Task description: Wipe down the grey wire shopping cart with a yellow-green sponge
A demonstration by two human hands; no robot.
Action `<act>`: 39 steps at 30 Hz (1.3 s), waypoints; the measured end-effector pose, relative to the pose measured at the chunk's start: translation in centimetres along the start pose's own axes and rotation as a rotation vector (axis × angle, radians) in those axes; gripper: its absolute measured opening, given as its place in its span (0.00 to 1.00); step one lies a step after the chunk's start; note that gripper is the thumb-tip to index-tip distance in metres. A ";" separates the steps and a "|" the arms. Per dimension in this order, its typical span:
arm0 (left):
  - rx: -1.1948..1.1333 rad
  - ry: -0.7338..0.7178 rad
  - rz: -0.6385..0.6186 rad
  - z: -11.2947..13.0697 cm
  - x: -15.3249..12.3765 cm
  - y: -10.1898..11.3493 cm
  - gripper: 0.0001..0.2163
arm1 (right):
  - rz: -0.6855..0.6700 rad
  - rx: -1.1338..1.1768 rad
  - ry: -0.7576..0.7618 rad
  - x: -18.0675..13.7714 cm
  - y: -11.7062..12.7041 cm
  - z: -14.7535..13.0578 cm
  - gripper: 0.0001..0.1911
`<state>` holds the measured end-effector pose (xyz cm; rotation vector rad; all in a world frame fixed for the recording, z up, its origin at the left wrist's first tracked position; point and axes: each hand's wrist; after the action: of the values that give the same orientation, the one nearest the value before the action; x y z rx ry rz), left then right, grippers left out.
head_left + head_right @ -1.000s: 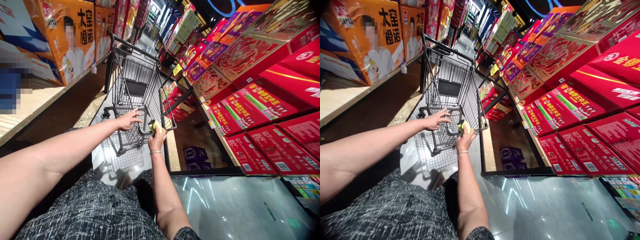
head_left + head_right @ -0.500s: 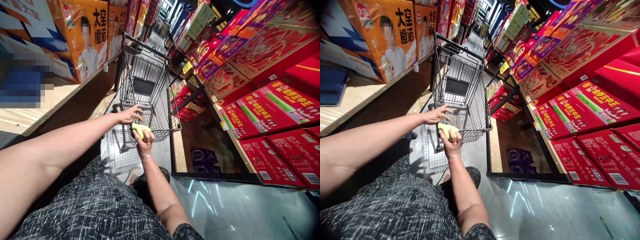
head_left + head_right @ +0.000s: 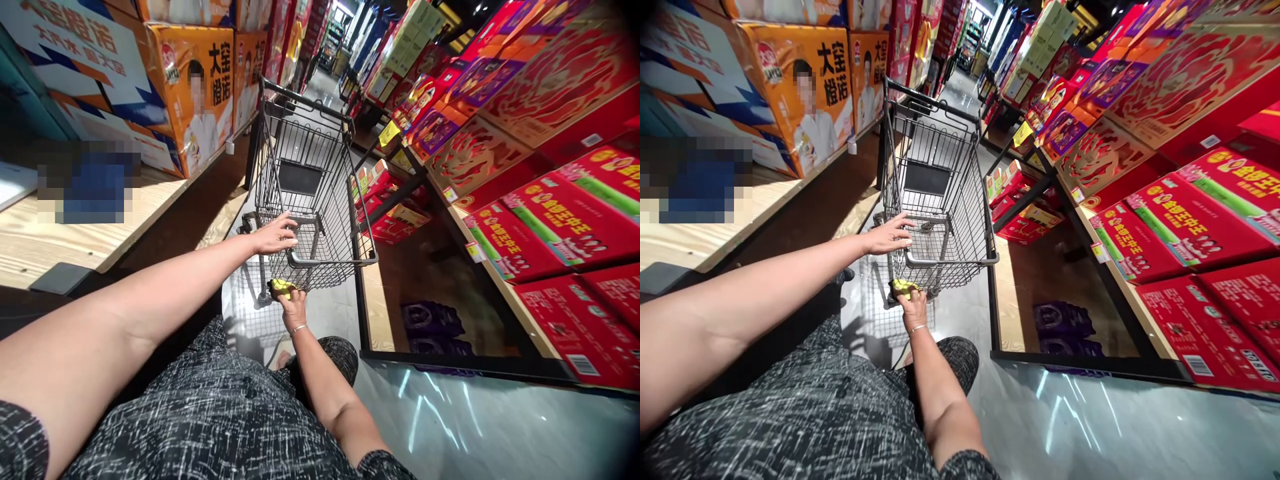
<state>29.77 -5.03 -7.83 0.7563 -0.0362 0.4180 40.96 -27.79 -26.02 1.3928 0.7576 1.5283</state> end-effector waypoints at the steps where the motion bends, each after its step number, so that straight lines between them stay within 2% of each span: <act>1: -0.001 -0.006 0.013 -0.1 -0.1 -0.1 0.20 | -0.007 0.007 0.012 0.1 0.3 0.1 0.25; 3: -0.010 -0.011 0.037 -0.3 -0.2 -0.1 0.20 | 0.029 0.026 0.044 1.1 1.7 0.6 0.23; 5: -0.026 -0.012 0.055 -0.6 -0.4 -0.1 0.20 | 0.121 0.045 0.048 2.7 3.9 1.5 0.21; 8: -0.037 -0.016 0.082 -0.9 -0.9 0.2 0.18 | 0.272 0.057 -0.029 5.1 7.2 3.1 0.18; 10: -0.039 -0.014 0.102 -1.1 -1.3 0.5 0.17 | 0.329 0.062 -0.081 6.0 8.1 3.6 0.17; 12: -0.037 -0.012 0.125 -1.2 -1.7 0.7 0.15 | 0.333 0.070 -0.077 6.0 7.4 3.4 0.17; 17: -0.001 0.046 0.175 -1.7 -3.0 1.5 0.07 | 0.261 0.098 0.060 2.7 3.0 0.9 0.19; 19: 0.007 0.082 0.182 -2.1 -3.4 1.8 0.07 | 0.242 0.112 0.060 2.1 2.7 -0.2 0.21; 22: 0.026 0.120 0.198 -2.9 -4.1 2.3 0.12 | 0.282 0.170 0.060 3.5 5.2 -1.5 0.23; 25: 0.053 0.148 0.218 -3.6 -4.6 2.7 0.15 | 0.388 0.194 0.054 7.1 9.1 -2.3 0.20; 28: 0.094 0.168 0.224 -3.9 -5.1 3.3 0.16 | 0.407 0.133 0.012 10.3 11.6 -2.5 0.19; 32: 0.120 0.158 0.192 -3.9 -5.7 4.2 0.18 | 0.350 0.088 -0.035 11.1 11.9 -0.8 0.20; 39: 0.111 0.204 0.181 -3.4 -5.7 5.2 0.20 | 0.269 0.025 -0.244 8.5 12.3 6.4 0.27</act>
<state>22.16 -1.38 -7.91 0.8198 0.1109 0.6726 44.93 -25.90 -10.40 1.7170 0.4549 1.5156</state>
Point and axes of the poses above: each hand's wrist, its own x-axis towards the middle knuckle, its own y-axis out of the back of the hand, z = x × y, and after that the axes turned 11 degrees about -x, right-handed
